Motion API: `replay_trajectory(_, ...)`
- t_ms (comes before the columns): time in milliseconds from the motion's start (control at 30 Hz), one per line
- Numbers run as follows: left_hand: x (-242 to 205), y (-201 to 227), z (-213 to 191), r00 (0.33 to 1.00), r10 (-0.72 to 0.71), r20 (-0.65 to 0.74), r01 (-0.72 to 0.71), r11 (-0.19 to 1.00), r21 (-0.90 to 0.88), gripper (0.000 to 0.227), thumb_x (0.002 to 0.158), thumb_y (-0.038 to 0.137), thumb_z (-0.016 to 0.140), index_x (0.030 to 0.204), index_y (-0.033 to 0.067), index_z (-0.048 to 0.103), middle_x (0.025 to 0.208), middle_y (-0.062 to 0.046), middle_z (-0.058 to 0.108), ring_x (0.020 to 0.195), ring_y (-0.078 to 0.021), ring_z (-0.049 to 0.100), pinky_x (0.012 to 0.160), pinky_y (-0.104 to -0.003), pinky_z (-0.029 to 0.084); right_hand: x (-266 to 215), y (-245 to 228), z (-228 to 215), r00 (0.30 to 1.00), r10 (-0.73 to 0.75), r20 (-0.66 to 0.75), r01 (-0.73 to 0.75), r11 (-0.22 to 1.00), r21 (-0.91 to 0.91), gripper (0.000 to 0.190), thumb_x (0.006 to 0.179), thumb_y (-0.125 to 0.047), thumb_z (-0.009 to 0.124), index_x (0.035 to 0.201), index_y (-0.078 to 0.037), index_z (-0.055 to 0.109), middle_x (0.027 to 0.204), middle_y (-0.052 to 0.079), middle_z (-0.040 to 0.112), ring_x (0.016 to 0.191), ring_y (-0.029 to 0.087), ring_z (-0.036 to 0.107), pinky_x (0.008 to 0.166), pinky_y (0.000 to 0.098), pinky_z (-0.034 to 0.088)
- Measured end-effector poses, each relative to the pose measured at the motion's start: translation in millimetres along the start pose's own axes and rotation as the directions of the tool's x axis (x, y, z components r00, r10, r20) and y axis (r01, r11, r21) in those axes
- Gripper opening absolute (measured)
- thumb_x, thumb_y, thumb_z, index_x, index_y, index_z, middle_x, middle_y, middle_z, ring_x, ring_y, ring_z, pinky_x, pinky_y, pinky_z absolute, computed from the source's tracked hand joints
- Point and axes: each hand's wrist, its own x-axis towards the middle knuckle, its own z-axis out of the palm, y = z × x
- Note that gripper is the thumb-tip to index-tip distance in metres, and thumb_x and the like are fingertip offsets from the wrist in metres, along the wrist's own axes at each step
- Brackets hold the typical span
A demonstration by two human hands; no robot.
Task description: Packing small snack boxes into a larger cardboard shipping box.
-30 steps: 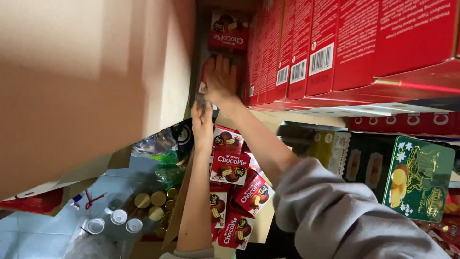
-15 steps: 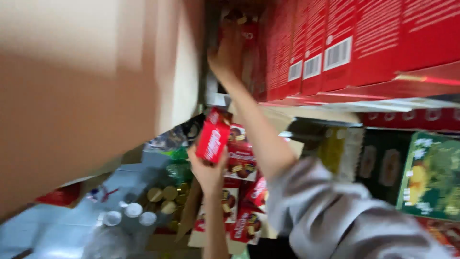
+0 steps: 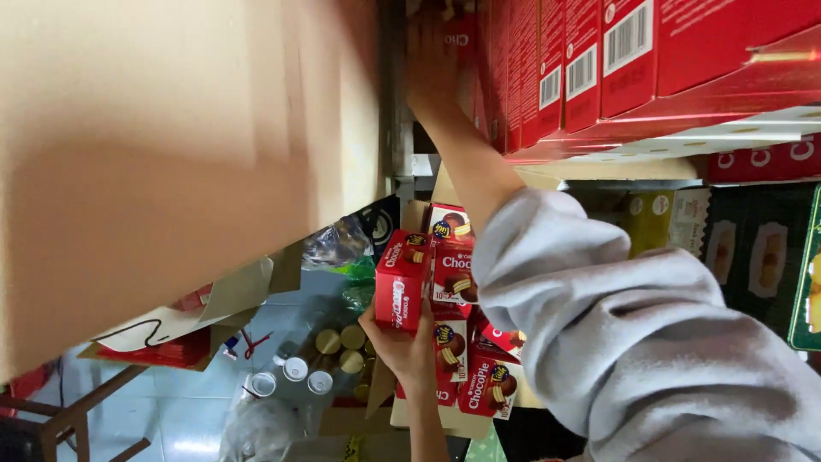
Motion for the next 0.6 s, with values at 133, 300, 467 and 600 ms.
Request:
replay_trajectory(133,-13.7,2.2,-3.5,0.999,-0.029,-0.015,0.029,1.0,0.002,0.063,0.09,0.002,0.089,0.138,0.0013,0.048,0.128,-0.013,0.064,0.117,-0.018,0.066,0.103,-0.036,0.057,18.5,2.5,2.4,0.957,-0.003,0.288,-0.02,0.997,0.079,0.101,0.075,-0.011,0.082,0.165,-0.002,0.036,0.167,0.026,0.033,0.15,0.051,0.037,0.092,0.044,0.062)
replay_trajectory(300,-22.8,-0.1,-3.1,0.997,-0.083,-0.005,0.083,0.996,-0.03,0.062,0.088,-0.001,0.088,0.135,0.0019,0.049,0.127,-0.013,0.067,0.115,-0.0197,0.068,0.102,-0.038,0.059,34.1,-3.7,14.7,0.95,0.035,0.31,-0.056,0.997,0.058,0.099,0.081,-0.011,0.086,0.166,-0.004,0.034,0.17,0.025,0.034,0.154,0.049,0.039,0.092,0.0446,0.063)
replay_trajectory(467,-32.4,-6.2,-9.7,0.995,-0.095,-0.007,0.094,0.992,-0.09,0.063,0.088,-0.003,0.087,0.137,0.0032,0.047,0.129,-0.016,0.067,0.117,-0.0217,0.07,0.103,-0.04,0.06,10.5,-2.4,-0.3,0.966,0.012,0.26,-0.025,0.998,0.049,0.106,0.082,-0.012,0.093,0.168,-0.006,0.031,0.172,0.024,0.034,0.156,0.047,0.042,0.1,0.0446,0.063)
replay_trajectory(600,-35.1,-4.1,-20.7,0.997,-0.078,-0.017,0.076,0.993,-0.09,0.059,0.09,-0.003,0.087,0.135,0.0017,0.048,0.131,-0.016,0.068,0.119,-0.0206,0.07,0.104,-0.04,0.061,-11.5,-8.2,-62.2,0.983,-0.043,0.176,0.018,0.989,0.145,0.113,0.082,-0.012,0.099,0.17,-0.007,0.029,0.174,0.023,0.033,0.158,0.045,0.043,0.107,0.0445,0.063)
